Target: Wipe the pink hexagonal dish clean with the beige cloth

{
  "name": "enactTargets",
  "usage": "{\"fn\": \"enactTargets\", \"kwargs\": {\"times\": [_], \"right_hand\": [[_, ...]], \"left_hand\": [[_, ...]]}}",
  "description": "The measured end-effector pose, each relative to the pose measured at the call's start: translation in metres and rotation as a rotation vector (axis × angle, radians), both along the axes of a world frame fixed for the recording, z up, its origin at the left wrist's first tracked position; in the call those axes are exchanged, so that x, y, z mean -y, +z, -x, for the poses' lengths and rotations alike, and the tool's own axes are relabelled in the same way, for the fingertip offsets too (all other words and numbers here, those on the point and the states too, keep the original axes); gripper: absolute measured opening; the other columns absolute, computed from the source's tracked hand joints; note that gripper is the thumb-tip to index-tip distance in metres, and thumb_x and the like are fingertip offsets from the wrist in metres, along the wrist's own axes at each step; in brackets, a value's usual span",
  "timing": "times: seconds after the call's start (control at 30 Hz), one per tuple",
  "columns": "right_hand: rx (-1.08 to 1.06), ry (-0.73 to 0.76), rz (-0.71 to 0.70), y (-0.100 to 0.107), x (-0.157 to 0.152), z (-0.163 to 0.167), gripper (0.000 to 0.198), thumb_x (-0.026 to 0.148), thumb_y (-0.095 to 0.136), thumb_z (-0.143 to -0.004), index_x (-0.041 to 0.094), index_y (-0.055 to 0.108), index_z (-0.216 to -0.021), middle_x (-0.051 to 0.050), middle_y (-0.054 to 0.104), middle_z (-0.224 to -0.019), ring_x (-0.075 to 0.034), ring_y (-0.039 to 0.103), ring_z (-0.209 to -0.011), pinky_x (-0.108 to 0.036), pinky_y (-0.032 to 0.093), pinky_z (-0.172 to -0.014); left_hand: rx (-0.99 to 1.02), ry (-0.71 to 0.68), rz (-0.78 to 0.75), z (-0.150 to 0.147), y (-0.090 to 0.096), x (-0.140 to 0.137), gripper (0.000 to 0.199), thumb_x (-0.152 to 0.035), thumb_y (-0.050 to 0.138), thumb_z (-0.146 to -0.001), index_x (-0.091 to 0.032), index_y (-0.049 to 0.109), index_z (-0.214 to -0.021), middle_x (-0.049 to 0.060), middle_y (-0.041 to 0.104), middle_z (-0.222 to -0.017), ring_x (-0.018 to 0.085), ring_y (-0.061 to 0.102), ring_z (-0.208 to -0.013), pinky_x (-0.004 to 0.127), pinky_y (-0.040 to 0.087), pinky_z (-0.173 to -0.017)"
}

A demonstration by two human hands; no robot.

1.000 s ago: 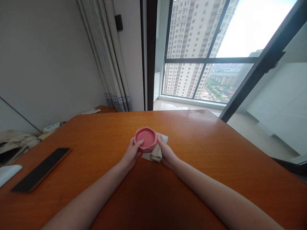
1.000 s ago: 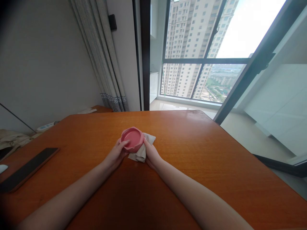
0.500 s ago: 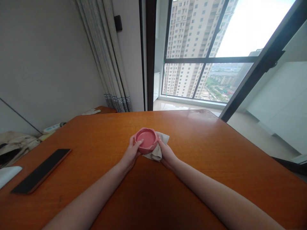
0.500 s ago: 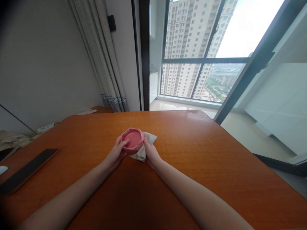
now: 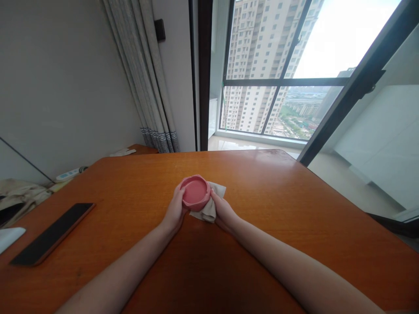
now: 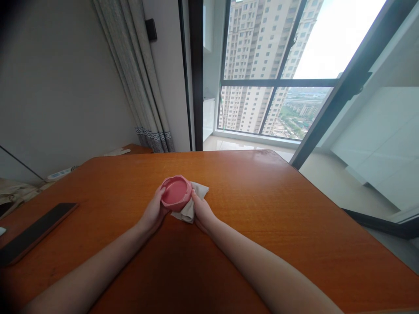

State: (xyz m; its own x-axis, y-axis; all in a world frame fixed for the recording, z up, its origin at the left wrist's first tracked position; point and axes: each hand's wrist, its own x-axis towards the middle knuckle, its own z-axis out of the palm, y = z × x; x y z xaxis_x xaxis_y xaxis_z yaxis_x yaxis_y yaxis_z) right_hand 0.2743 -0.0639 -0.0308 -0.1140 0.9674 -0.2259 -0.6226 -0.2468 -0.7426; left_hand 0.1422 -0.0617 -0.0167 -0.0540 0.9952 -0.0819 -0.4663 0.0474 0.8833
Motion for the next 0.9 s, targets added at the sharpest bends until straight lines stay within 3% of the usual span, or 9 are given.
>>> {"fn": "enactTargets", "kwargs": {"times": [0.2,0.37,0.47,0.57,0.67,0.73,0.9], "right_hand": [[0.036,-0.089,0.049,0.004,-0.007,-0.013,0.028,0.038,0.062,-0.078,0.015,0.065,-0.095,-0.01,0.071,-0.1,-0.025,0.066,-0.098,-0.037,0.053,-0.087],[0.04,-0.017,0.03,0.003,0.002,-0.004,0.028,0.039,0.061,-0.08,0.017,0.066,-0.096,-0.008,0.071,-0.102,-0.024,0.065,-0.1,-0.035,0.051,-0.09],[0.058,-0.003,-0.003,0.001,0.005,0.0,0.03,0.038,0.062,-0.079,0.018,0.064,-0.1,-0.007,0.071,-0.103,-0.024,0.064,-0.102,-0.037,0.05,-0.092],[0.035,-0.046,-0.006,0.001,0.001,-0.002,0.031,0.039,0.063,-0.078,0.018,0.063,-0.102,-0.007,0.07,-0.104,-0.024,0.064,-0.102,-0.037,0.05,-0.093],[0.041,-0.1,0.013,0.0,-0.003,-0.008,0.033,0.039,0.063,-0.078,0.017,0.063,-0.102,-0.007,0.07,-0.104,-0.024,0.063,-0.104,-0.036,0.051,-0.091],[0.082,-0.109,0.023,0.0,-0.004,-0.009,0.032,0.038,0.065,-0.077,0.017,0.063,-0.101,-0.007,0.07,-0.104,-0.025,0.063,-0.103,-0.036,0.051,-0.09],[0.111,-0.022,0.024,0.0,0.001,-0.005,0.031,0.041,0.063,-0.078,0.018,0.065,-0.098,-0.006,0.071,-0.102,-0.024,0.064,-0.103,-0.035,0.051,-0.09]], "left_hand": [[-0.11,-0.125,0.187,0.002,0.004,0.003,0.042,-0.029,0.063,-0.072,-0.026,0.05,-0.112,0.005,0.057,-0.112,0.018,0.059,-0.089,0.03,0.055,-0.061],[0.06,0.005,0.208,-0.002,0.007,0.004,0.033,-0.026,0.052,-0.077,-0.022,0.053,-0.109,0.005,0.059,-0.105,0.018,0.059,-0.087,0.032,0.055,-0.065],[0.109,0.034,0.141,-0.002,0.008,0.003,0.034,-0.023,0.052,-0.076,-0.021,0.053,-0.11,0.005,0.059,-0.106,0.017,0.059,-0.089,0.03,0.055,-0.07],[-0.011,-0.022,0.07,0.002,0.006,0.001,0.035,-0.025,0.06,-0.073,-0.024,0.053,-0.107,0.002,0.058,-0.106,0.015,0.058,-0.087,0.027,0.053,-0.068],[-0.09,-0.074,0.118,0.006,0.002,-0.001,0.031,-0.033,0.064,-0.071,-0.019,0.054,-0.096,0.002,0.058,-0.096,0.014,0.056,-0.08,0.027,0.051,-0.066],[-0.123,-0.051,0.128,0.007,-0.001,-0.003,0.032,-0.035,0.065,-0.071,-0.017,0.054,-0.095,0.002,0.058,-0.093,0.014,0.056,-0.081,0.028,0.049,-0.071],[-0.09,0.086,-0.03,0.004,-0.008,-0.006,0.031,-0.034,0.059,-0.077,-0.018,0.057,-0.104,0.004,0.061,-0.106,0.016,0.054,-0.098,0.027,0.043,-0.087]]}}
